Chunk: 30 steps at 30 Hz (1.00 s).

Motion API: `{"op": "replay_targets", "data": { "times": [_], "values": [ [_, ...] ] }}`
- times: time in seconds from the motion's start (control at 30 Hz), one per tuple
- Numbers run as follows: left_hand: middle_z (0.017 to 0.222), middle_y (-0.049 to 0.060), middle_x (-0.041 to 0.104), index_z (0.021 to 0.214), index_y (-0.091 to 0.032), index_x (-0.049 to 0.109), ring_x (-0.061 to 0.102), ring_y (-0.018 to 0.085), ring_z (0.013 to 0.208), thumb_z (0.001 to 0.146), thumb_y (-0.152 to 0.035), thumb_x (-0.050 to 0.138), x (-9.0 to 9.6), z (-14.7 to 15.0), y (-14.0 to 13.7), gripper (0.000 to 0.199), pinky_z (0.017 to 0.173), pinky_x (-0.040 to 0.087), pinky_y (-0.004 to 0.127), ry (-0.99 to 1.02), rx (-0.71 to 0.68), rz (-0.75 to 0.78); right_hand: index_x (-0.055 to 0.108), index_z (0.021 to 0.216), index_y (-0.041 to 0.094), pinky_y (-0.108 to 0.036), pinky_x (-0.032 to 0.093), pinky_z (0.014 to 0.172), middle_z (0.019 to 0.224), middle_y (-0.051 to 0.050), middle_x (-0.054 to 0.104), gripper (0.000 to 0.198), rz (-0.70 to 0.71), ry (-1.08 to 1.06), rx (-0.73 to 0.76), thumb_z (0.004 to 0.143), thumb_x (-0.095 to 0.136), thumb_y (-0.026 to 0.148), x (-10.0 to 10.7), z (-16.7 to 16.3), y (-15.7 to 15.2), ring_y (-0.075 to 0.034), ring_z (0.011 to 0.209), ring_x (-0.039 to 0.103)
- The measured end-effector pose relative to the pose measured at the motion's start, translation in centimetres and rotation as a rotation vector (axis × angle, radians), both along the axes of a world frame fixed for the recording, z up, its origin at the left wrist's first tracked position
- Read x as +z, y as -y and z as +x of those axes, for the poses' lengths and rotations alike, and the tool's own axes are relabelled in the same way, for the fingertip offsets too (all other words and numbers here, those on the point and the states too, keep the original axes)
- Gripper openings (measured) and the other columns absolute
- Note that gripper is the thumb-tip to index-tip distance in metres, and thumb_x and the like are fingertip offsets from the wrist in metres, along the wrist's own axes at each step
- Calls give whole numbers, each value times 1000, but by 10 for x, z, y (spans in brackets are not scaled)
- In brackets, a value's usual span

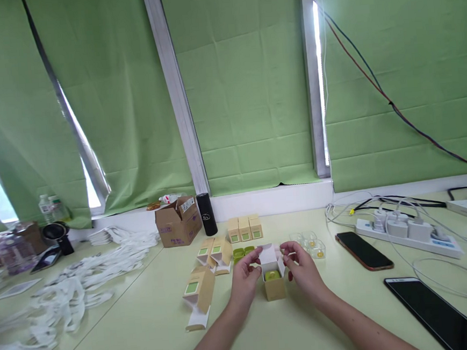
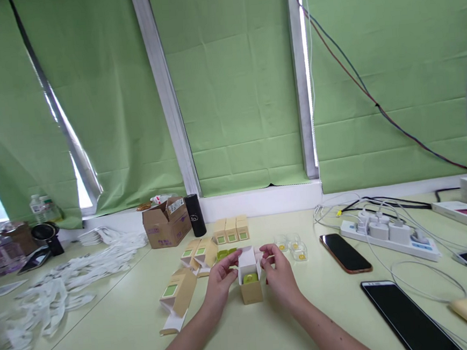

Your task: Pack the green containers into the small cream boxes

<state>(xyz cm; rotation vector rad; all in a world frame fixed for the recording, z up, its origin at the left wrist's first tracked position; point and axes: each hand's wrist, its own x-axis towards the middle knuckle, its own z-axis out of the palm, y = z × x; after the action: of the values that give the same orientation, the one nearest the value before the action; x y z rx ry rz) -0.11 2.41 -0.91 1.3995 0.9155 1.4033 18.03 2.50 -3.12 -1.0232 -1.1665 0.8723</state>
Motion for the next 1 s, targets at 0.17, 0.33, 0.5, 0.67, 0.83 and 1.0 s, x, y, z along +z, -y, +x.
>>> {"op": "replay_targets", "data": {
  "times": [0.17, 0.33, 0.5, 0.67, 0.83, 1.0],
  "values": [
    [121, 13, 74, 117, -17, 75, 64, 25, 102, 70, -22, 75, -1, 0, -1, 47, 83, 50, 33, -66, 7, 48, 63, 101, 25, -27, 47, 43, 92, -4, 56, 28, 5, 12, 8, 76, 61, 37, 0, -1, 1, -23, 77, 59],
    [125, 14, 72, 120, -17, 70, 65, 26, 104, 72, -24, 78, 0, 2, 0, 49, 80, 48, 32, -143, 20, 78, 61, 103, 24, -26, 46, 48, 90, -3, 58, 28, 52, 70, -4, 77, 61, 37, -1, 0, 0, -19, 72, 58],
    [125, 13, 71, 117, -19, 67, 65, 26, 108, 70, -20, 76, -1, 5, 2, 48, 80, 46, 32, -145, 14, 75, 61, 104, 24, -25, 44, 48, 88, -2, 59, 30, 63, 82, 6, 78, 64, 39, -5, -2, -1, -17, 68, 58],
    [123, 13, 70, 115, -19, 65, 65, 26, 107, 70, -16, 71, 0, 6, 3, 45, 78, 45, 31, -154, 9, 86, 59, 106, 25, -23, 42, 47, 88, -1, 58, 33, 40, 71, 40, 79, 65, 43, -5, -5, 2, -17, 68, 57],
    [120, 13, 71, 112, -19, 64, 65, 26, 104, 70, -14, 70, 3, 8, 4, 43, 77, 45, 32, -178, 28, 80, 55, 109, 26, -22, 39, 46, 89, 0, 54, 32, 3, 56, 95, 81, 63, 39, -1, -7, 8, -17, 69, 55],
    [119, 12, 71, 111, -19, 65, 65, 25, 103, 70, -13, 70, 5, 8, 6, 41, 79, 45, 32, -179, 40, 97, 53, 110, 26, -24, 40, 49, 91, 0, 54, 36, -30, 76, 120, 79, 66, 39, -1, -10, 9, -17, 69, 56]
  ]
}}
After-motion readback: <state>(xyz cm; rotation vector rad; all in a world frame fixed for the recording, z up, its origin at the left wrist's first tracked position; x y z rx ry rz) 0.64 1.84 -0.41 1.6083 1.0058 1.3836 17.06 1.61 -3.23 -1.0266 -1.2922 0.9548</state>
